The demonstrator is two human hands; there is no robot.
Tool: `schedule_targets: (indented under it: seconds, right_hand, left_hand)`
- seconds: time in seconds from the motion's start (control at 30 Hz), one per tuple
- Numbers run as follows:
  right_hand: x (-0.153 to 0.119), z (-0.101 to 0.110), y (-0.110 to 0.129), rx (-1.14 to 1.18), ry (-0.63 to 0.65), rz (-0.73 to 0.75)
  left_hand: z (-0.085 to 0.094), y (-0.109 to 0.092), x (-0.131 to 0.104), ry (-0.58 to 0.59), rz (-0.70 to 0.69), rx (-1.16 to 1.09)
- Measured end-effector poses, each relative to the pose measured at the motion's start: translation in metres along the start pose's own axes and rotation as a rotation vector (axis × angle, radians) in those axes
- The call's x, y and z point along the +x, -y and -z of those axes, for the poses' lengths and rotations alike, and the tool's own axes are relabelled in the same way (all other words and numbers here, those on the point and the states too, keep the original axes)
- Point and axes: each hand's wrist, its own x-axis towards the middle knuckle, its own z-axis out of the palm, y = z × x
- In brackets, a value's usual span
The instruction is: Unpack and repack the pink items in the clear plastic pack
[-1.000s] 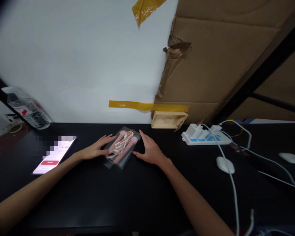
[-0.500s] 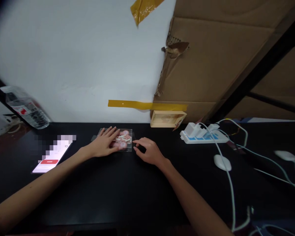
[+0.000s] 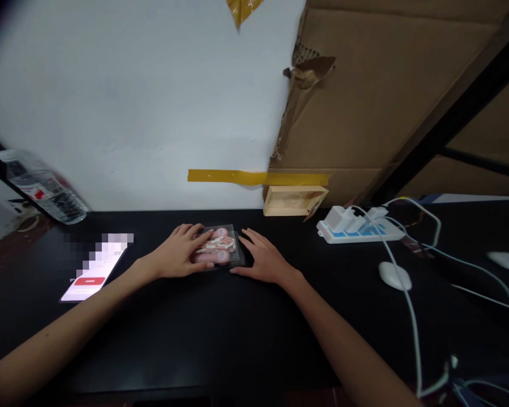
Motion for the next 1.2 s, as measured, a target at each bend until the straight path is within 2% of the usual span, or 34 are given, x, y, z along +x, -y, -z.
schedule_targets:
  seconds: [0.2,0.37,0.5,0.67,0.9,1.03,1.2]
  right_hand:
    - [-0.003,0.014,-0.007,0.019,0.021,-0.036]
    - [-0.006,0.022,-0.022,0.044,0.004,-0.033]
    - [-0.004,0.016,-0.020,0.095,-0.030,-0.045]
    - [-0.002,0.010,-0.012,0.174,-0.041,-0.010]
    - [0.002,-0.004,0.006,0.188,-0.153,-0.009]
    - [0.006,-0.014,0.017,0.169,-0.120,-0.039]
    - [0.008,-0.017,0.014,0.186,-0.137,-0.046]
  left_hand:
    - [0.000,0.025,0.008,0.027,-0.127,-0.124]
    - [0.004,0.039,0.011,0.110,-0.138,-0.181]
    - [0.009,0.034,0.006,0.153,-0.133,-0.176]
    - [0.002,0.026,0.004,0.050,-0.137,-0.148]
    - [-0.001,0.025,0.005,0.015,-0.141,-0.165]
    - [0.000,0.025,0.004,0.014,-0.141,-0.159]
    - [0.001,0.018,0.004,0.022,-0.151,-0.169]
